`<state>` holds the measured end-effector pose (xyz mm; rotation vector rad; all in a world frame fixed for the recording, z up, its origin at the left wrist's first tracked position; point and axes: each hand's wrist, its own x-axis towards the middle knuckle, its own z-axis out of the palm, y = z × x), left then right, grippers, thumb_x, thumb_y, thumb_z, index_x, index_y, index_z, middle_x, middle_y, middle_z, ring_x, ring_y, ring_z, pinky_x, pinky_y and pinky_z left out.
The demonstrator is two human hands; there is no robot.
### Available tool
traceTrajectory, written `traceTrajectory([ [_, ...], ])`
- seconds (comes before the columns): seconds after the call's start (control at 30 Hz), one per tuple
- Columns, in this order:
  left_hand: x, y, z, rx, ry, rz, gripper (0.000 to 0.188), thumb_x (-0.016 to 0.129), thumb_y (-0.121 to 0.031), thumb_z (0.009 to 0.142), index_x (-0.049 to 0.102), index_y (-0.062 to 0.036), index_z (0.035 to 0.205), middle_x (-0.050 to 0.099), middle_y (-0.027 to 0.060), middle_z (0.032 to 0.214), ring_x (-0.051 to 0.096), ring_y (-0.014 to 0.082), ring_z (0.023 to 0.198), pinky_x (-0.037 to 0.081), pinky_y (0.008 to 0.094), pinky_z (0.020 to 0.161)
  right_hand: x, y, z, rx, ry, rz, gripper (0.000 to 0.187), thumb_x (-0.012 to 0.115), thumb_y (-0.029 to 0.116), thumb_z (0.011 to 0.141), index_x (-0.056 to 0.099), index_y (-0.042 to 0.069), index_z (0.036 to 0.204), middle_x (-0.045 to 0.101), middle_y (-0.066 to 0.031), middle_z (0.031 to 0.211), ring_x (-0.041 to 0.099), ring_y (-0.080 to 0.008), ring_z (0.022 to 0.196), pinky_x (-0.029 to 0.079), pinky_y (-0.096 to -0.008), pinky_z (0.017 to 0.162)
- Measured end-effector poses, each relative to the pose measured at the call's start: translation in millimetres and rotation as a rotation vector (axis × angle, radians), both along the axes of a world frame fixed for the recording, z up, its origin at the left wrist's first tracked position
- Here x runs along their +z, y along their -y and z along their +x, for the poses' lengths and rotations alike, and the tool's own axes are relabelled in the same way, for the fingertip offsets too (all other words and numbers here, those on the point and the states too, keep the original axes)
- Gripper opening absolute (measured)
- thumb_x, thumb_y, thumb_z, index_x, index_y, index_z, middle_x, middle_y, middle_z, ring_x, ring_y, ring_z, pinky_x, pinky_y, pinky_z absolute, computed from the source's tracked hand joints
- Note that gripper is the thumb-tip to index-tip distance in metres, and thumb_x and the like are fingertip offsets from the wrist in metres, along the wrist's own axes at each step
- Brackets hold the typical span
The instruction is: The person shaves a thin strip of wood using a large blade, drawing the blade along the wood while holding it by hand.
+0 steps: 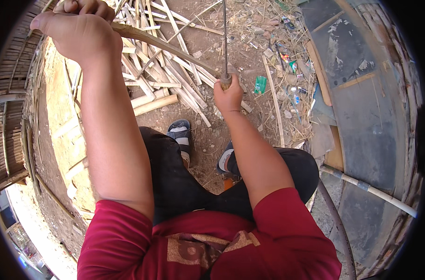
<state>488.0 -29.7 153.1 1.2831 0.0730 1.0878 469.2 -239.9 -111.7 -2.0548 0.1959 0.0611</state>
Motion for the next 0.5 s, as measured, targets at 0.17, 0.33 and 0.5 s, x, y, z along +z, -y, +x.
traceTrajectory([
  [0.17, 1.6, 3.5, 4.5, 0.000, -0.005, -0.099, 0.053, 0.007, -0.054, 0.106, 0.032, -0.0108, 0.085, 0.031, 0.0017, 0.060, 0.020, 0.0130, 0.052, 0.018, 0.0276, 0.049, -97.4, 29.5, -26.6, 0.073, -0.416, -0.295, 0.043, 0.070, 0.024, 0.080, 0.064, 0.003, 0.117, 0.070, -0.0270, 0.110, 0.066, -0.0431, 0.109, 0.051, -0.0489, 0.095],
  [0.33, -1.4, -4.2, 2.7, 0.045, -0.035, -0.036, 0.055, 0.007, -0.056, 0.106, 0.032, -0.0108, 0.087, 0.031, 0.0012, 0.060, 0.020, 0.0126, 0.052, 0.018, 0.0275, 0.049, -82.7, 22.5, -31.5, 0.075, -0.494, -0.373, 0.045, 0.070, 0.027, 0.080, 0.065, 0.004, 0.119, 0.069, -0.0252, 0.118, 0.062, -0.0453, 0.116, 0.049, -0.0484, 0.099],
  [0.5, -2.1, -4.9, 5.7, -0.004, -0.008, -0.007, 0.055, 0.008, -0.055, 0.106, 0.034, -0.0104, 0.089, 0.034, 0.0029, 0.062, 0.020, 0.0126, 0.052, 0.017, 0.0272, 0.049, -92.4, 26.5, -20.1, -0.047, -0.741, 0.677, 0.019, 0.067, 0.019, 0.084, 0.061, 0.003, 0.093, 0.062, -0.0066, 0.074, 0.058, -0.0199, 0.058, 0.051, -0.0396, 0.058],
])
